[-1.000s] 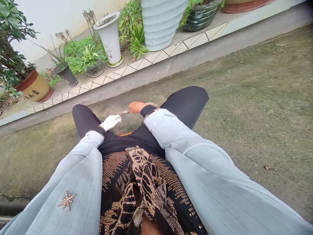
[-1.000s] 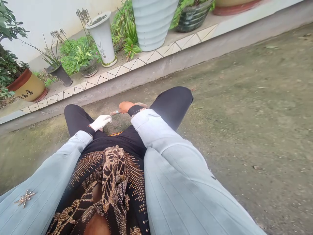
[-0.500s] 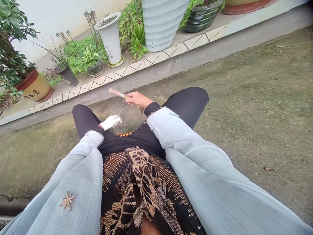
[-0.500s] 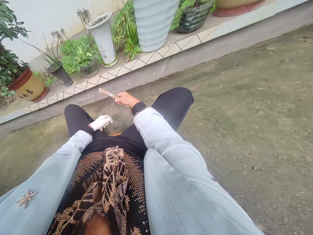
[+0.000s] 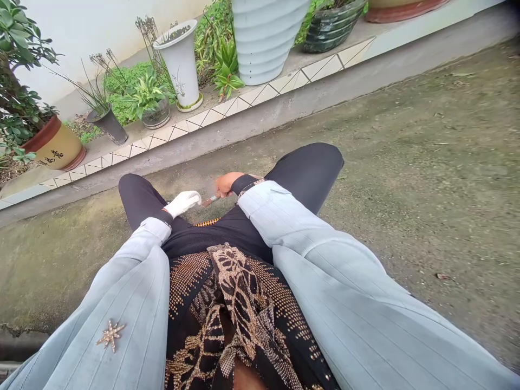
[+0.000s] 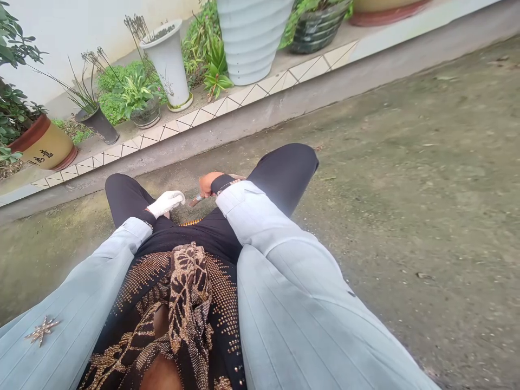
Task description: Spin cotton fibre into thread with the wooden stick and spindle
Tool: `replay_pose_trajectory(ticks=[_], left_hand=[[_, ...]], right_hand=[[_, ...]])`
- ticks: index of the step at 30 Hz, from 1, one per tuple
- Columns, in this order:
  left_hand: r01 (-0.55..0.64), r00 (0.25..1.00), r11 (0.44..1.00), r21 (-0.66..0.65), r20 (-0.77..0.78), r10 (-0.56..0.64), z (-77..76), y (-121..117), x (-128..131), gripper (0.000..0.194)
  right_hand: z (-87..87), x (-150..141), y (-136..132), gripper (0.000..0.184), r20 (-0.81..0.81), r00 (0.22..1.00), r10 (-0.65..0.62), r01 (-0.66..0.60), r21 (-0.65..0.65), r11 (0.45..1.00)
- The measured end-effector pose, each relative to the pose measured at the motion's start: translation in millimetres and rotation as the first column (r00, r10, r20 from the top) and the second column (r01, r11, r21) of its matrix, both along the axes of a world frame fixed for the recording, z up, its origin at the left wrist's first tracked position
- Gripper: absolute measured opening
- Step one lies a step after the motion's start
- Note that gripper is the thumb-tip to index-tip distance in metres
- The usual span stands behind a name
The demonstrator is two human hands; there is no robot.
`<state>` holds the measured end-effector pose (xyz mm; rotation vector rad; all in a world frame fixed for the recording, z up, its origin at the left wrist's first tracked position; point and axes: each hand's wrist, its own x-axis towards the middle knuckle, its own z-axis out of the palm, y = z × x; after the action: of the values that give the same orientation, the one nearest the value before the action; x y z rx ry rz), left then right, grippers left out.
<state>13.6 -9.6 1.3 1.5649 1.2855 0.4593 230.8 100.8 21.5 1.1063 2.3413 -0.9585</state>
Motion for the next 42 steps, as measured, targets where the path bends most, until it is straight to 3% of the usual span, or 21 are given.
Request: replay_pose_trajectory(ticks=[3,5,7,9,11,12,15,17,18,19,21,23,24,26,29,32,35,37,39,42], left_hand=[[-0.064,0.998,0.996,0.054,-0.014,0.065,2.9,1.0,-2.6,0.029],[-0.136,0.990,0.986,0.096,-0.021,0.139,5.4,2.5,-5.6,0.024],[-0.202,0.978,0.971,0.129,-0.028,0.207,7.6,4.8,-7.9,0.022],[-0.239,0.969,0.961,0.137,-0.029,0.245,8.3,7.2,-7.9,0.023],[-0.246,0.968,0.962,0.119,-0.026,0.251,7.0,8.4,-5.8,0.027],[-0.242,0.969,0.965,0.101,-0.023,0.245,5.7,8.2,-4.4,0.029],[-0.159,0.987,0.987,0.008,-0.005,0.159,0.5,4.6,-1.3,0.042],[-0.052,0.999,0.997,-0.063,0.006,0.052,-3.1,1.3,-1.3,0.052],[-0.004,1.000,0.997,-0.083,0.012,0.005,-4.6,0.0,-1.8,0.055],[0.031,0.999,0.996,-0.087,0.020,-0.029,-5.9,-0.9,-2.2,0.057],[0.056,0.998,0.997,-0.056,0.041,-0.054,-7.2,-1.6,-2.6,0.057],[0.035,0.998,0.999,0.007,0.051,-0.035,-6.7,-1.3,-2.1,0.052],[0.009,0.999,0.999,0.050,0.042,-0.011,-5.8,-1.0,-1.7,0.048],[-0.068,0.998,0.987,0.149,0.024,0.065,-3.5,-0.5,-1.1,0.040],[-0.192,0.981,0.959,0.207,0.050,0.186,0.3,0.0,-1.8,0.031],[-0.303,0.952,0.944,0.130,0.094,0.292,2.9,1.8,-4.1,0.034],[-0.363,0.931,0.929,0.076,0.084,0.356,3.7,4.9,-5.3,0.040],[-0.355,0.934,0.933,0.060,0.063,0.351,3.0,6.1,-4.5,0.043],[-0.323,0.946,0.945,0.045,0.054,0.320,1.4,5.1,-2.3,0.045],[-0.203,0.979,0.979,0.017,0.026,0.203,-1.4,0.7,2.0,0.043]], right_hand=[[0.1,-0.4,-3.2,0.002,0.132,0.991,0.030,-0.009,-0.161,0.987],[2.5,-1.0,-3.7,0.015,0.106,0.993,0.050,-0.019,-0.277,0.961],[6.9,0.4,-2.6,0.040,-0.022,0.996,0.081,-0.083,-0.432,0.898],[13.2,5.2,-0.8,0.062,-0.248,0.967,0.063,-0.195,-0.553,0.810],[20.7,12.4,1.0,0.069,-0.486,0.873,-0.041,-0.279,-0.567,0.775],[24.3,16.1,1.8,0.067,-0.579,0.807,-0.117,-0.280,-0.549,0.788],[32.2,22.3,4.0,0.042,-0.747,0.548,-0.376,-0.132,-0.521,0.843],[34.1,21.1,6.1,0.019,-0.750,0.405,-0.523,0.109,-0.528,0.842],[34.4,19.2,7.3,0.010,-0.724,0.388,-0.570,0.265,-0.505,0.822],[34.3,17.0,8.4,0.005,-0.681,0.426,-0.596,0.418,-0.436,0.797],[33.7,12.5,9.7,0.019,-0.511,0.650,-0.562,0.589,-0.129,0.798],[32.0,9.0,8.8,0.033,-0.269,0.848,-0.457,0.505,0.152,0.849],[30.4,7.7,7.5,0.038,-0.172,0.901,-0.398,0.429,0.211,0.878],[25.5,5.7,3.7,0.038,-0.063,0.947,-0.316,0.322,0.177,0.930],[16.2,4.3,-0.7,0.034,0.042,0.987,-0.156,0.159,-0.103,0.982],[13.1,5.9,-0.8,0.045,0.002,1.000,0.015,-0.013,-0.392,0.920],[21.7,11.7,-0.2,0.061,-0.192,0.981,0.011,-0.112,-0.524,0.844],[30.8,16.9,-1.2,0.063,-0.339,0.938,-0.075,-0.136,-0.557,0.820],[38.5,20.9,-2.5,0.052,-0.487,0.845,-0.222,-0.106,-0.558,0.823],[42.6,21.2,-1.4,0.019,-0.641,0.585,-0.496,0.137,-0.525,0.840]])
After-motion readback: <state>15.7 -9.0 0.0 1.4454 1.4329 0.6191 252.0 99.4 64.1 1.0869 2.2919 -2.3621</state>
